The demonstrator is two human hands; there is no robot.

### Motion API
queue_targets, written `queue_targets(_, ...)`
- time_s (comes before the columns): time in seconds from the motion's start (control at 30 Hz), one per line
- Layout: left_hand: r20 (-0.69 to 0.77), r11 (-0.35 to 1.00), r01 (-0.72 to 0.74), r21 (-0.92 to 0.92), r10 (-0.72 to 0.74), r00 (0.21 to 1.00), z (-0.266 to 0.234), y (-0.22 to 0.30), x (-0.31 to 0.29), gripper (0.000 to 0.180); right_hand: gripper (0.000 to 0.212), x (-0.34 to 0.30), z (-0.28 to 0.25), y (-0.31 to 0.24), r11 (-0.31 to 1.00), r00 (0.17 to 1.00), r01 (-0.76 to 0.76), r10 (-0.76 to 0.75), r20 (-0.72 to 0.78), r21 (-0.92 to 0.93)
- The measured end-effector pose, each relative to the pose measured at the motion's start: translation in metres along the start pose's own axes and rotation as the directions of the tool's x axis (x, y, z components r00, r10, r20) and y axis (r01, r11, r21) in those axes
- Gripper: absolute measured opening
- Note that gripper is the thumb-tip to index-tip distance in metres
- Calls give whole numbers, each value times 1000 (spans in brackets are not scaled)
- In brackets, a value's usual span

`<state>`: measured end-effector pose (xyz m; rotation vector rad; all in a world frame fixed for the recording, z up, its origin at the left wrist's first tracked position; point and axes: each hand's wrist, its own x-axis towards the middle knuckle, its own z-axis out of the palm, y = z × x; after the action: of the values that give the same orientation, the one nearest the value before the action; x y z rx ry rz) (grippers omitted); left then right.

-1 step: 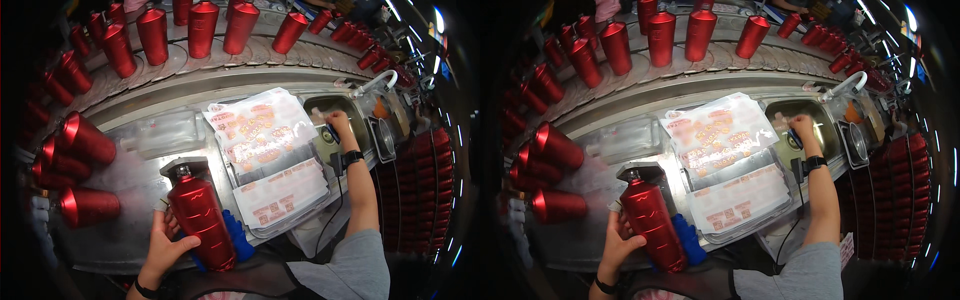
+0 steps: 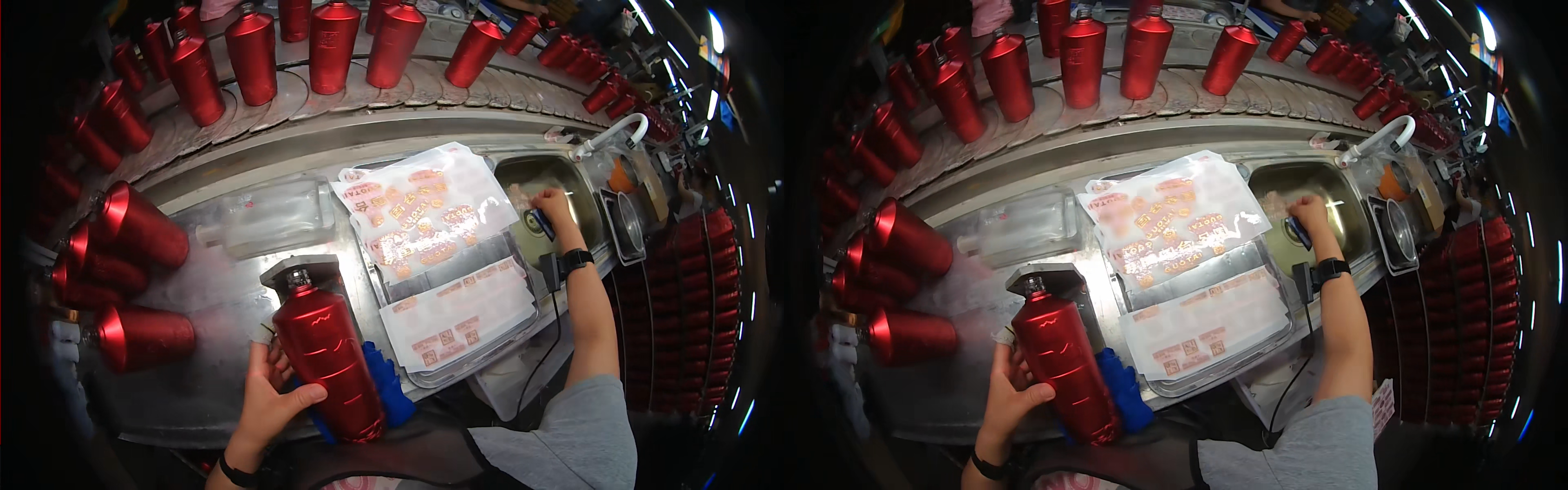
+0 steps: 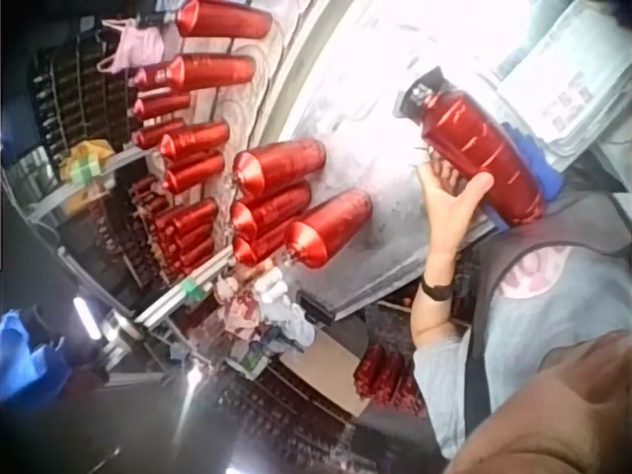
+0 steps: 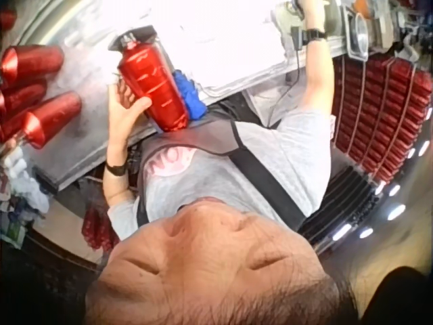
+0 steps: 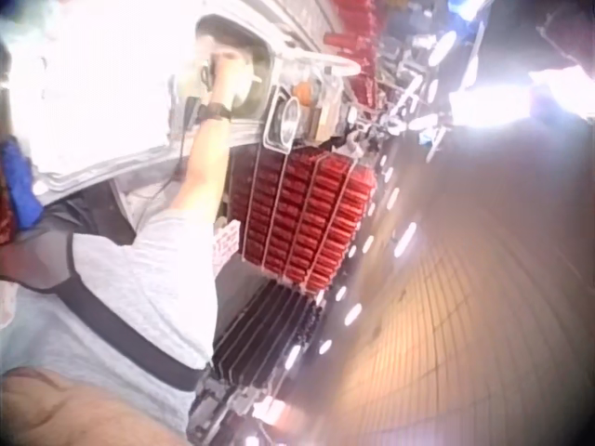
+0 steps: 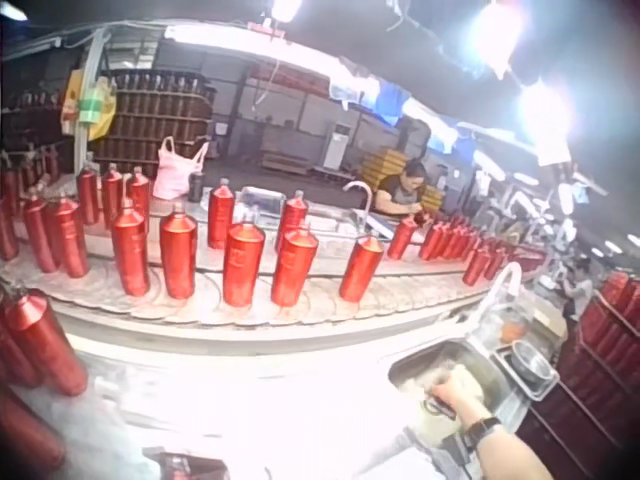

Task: Applying stickers/labels to red metal bottles and wiping them clean on an assembly line.

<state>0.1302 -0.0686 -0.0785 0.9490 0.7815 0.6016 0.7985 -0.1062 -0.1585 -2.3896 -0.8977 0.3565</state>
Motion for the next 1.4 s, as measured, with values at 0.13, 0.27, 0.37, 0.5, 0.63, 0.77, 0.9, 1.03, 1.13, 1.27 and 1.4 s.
queue_targets(0.13, -4, 1000, 17, -15, -17, 1000, -3, 3, -4, 116, 8, -27, 21, 23, 998, 989, -61, 65, 134, -31)
queue_targets(0.27, -3, 999, 6, 35, -5, 1000, -8, 2, -5, 110, 11, -39, 24, 15, 988, 972, -81, 108, 207, -135)
queue_targets(0.37, 9, 983, -96, 154, 96, 995, -3, 4, -1, 102, 16, -32, -18, 33, 979, 998, 19, -6, 69, -202)
queue_targets(0.5, -7, 997, -24, 75, 25, 1000, 0, 12, -9, 105, 13, -55, -51, -31, 967, 967, 201, -222, -128, -156)
queue_targets(0.63, -8, 997, -28, -73, 27, 1000, 1, 13, -9, 97, 11, -134, -41, -131, 949, 961, 276, -275, -22, 153)
queue_targets(0.77, 50, 994, -42, -105, 47, 998, -3, 10, -5, 96, 18, -233, 8, -229, 805, 928, 141, -310, 206, 577)
queue_targets(0.9, 132, 990, -64, -125, 80, 988, -16, 4, -2, 89, 22, -312, 30, -315, 685, 805, -41, -409, 430, 728)
queue_targets(1.03, 90, 977, -62, -205, 82, 993, -13, 8, -7, 81, 26, -352, 55, -339, 624, 758, -137, -433, 487, 769)
queue_targets(1.13, 89, 887, -13, -461, 60, 994, -9, 21, -12, 73, 30, -374, 77, -328, 621, 786, -172, -381, 486, 764)
queue_targets(1.27, -44, 975, -151, -162, 146, 988, 5, 14, -11, 73, 36, -386, 90, -317, 629, 798, -152, -378, 471, 762)
queue_targets(1.4, -69, 979, -164, -117, 157, 985, 6, 12, -8, 75, 37, -385, 95, -316, 630, 798, -128, -393, 456, 766)
